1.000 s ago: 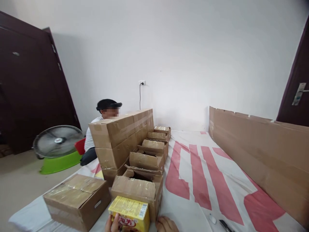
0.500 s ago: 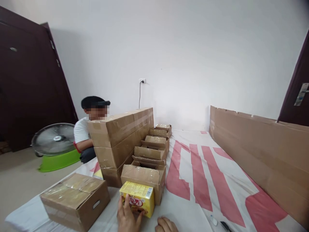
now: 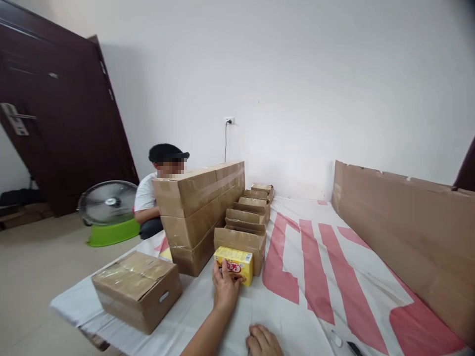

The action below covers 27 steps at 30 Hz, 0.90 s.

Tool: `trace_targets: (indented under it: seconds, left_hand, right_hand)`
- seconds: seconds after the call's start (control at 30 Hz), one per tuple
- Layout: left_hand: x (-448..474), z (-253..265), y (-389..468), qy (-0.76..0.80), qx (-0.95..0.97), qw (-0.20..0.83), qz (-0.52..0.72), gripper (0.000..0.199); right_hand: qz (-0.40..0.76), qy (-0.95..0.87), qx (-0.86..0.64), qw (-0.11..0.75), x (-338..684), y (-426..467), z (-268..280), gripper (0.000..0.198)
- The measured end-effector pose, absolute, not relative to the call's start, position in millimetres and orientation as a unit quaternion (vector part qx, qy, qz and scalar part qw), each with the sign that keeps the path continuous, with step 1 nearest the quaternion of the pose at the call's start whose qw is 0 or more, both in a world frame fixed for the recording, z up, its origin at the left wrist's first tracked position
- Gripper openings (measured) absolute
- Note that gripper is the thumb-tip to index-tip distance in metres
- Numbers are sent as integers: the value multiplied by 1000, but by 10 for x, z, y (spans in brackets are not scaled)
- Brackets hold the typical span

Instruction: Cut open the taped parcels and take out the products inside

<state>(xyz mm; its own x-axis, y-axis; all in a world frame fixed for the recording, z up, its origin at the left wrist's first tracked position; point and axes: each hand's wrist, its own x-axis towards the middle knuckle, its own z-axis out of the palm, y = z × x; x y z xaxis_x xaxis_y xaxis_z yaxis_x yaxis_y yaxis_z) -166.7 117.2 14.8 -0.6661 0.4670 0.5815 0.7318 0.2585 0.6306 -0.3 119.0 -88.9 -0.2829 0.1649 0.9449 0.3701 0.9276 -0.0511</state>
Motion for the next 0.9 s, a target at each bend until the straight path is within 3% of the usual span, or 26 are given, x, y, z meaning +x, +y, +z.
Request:
trace_targets:
  seconds: [0.17, 0.4, 0.53, 0.63, 0.77, 0.9]
  left_hand:
    - [-1704, 117, 1155, -778, -387, 134, -476, 69]
    - [-1546, 226, 889, -771, -401, 105, -483, 69]
    - [-1707, 889, 350, -714, -527, 149, -437, 46]
    - [-2195, 1576, -79, -742, -472, 237, -414, 30]
    - [-2801, 2119, -513, -875, -209, 186, -396, 41]
    - [-2857, 2072, -770, -900, -162, 123, -386, 61]
  right_hand:
    - [-68, -824, -140, 545, 120, 1217, -829, 32]
    - [-65, -905, -49, 418, 385, 1347, -618, 27]
    - [-40, -908, -75, 410, 403, 1328, -618, 28]
    - [-6, -926, -87, 367, 439, 1253, -528, 36]
    - [87, -949, -131, 273, 506, 1107, -260, 43]
    - [207, -940, -206, 176, 540, 951, 38, 40]
